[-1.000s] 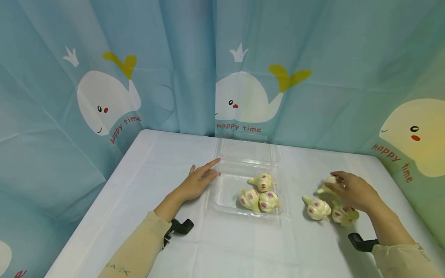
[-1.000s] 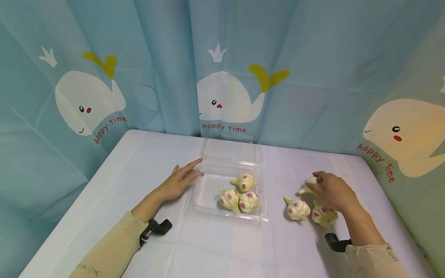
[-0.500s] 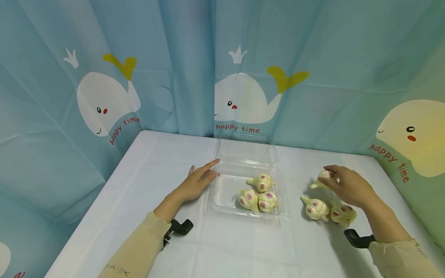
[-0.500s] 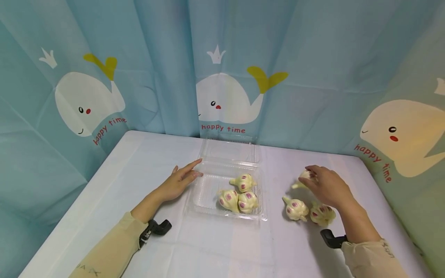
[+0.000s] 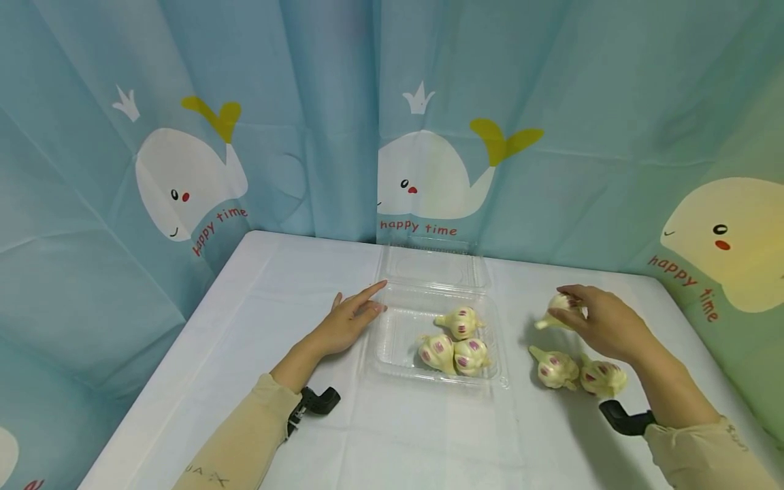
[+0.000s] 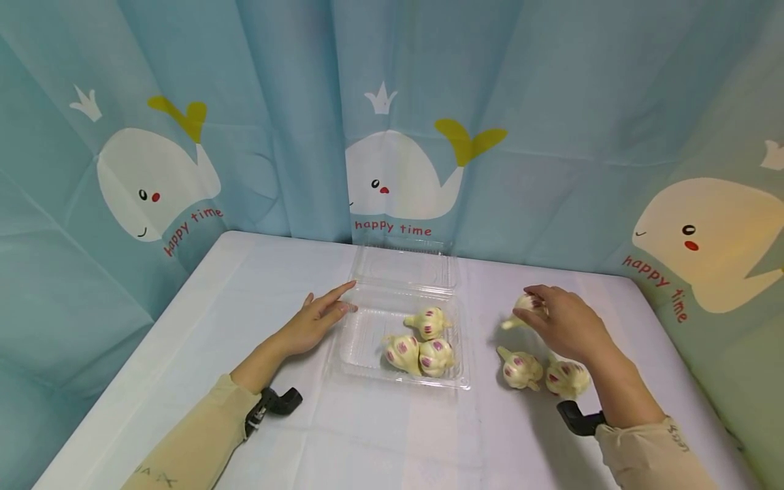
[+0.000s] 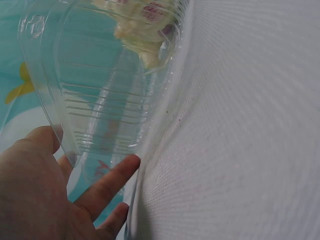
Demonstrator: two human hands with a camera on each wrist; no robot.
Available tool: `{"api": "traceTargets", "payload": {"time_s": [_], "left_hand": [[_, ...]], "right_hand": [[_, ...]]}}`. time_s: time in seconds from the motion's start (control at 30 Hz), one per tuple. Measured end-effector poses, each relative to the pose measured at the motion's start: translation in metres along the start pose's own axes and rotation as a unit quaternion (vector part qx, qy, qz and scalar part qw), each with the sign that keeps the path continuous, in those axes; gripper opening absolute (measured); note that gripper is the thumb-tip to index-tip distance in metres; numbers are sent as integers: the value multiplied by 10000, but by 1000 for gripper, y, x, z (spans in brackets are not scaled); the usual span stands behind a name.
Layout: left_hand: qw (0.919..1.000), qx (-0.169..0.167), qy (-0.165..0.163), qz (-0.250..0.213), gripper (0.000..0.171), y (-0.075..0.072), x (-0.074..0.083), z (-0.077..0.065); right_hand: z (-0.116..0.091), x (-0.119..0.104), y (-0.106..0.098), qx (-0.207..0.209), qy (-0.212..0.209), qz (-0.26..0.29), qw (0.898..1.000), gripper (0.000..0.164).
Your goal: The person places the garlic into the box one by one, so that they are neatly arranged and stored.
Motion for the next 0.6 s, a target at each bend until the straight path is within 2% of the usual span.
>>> {"api": "traceTargets", "payload": {"time_s": [0.6], "left_hand": [[10000, -49, 0, 3, 53, 0, 1, -1]], "right_hand": [[5, -25, -6, -25, -186, -171, 9997, 59]]}}
Point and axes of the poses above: each hand's wrist, its own z-axis towards the middle knuckle, its own y-axis out of the palm, x = y × z, the point moved 7 cm from there along z, towards the middle knuckle, and after that the axes turned 1 degree about x, right-handed, at the moved point
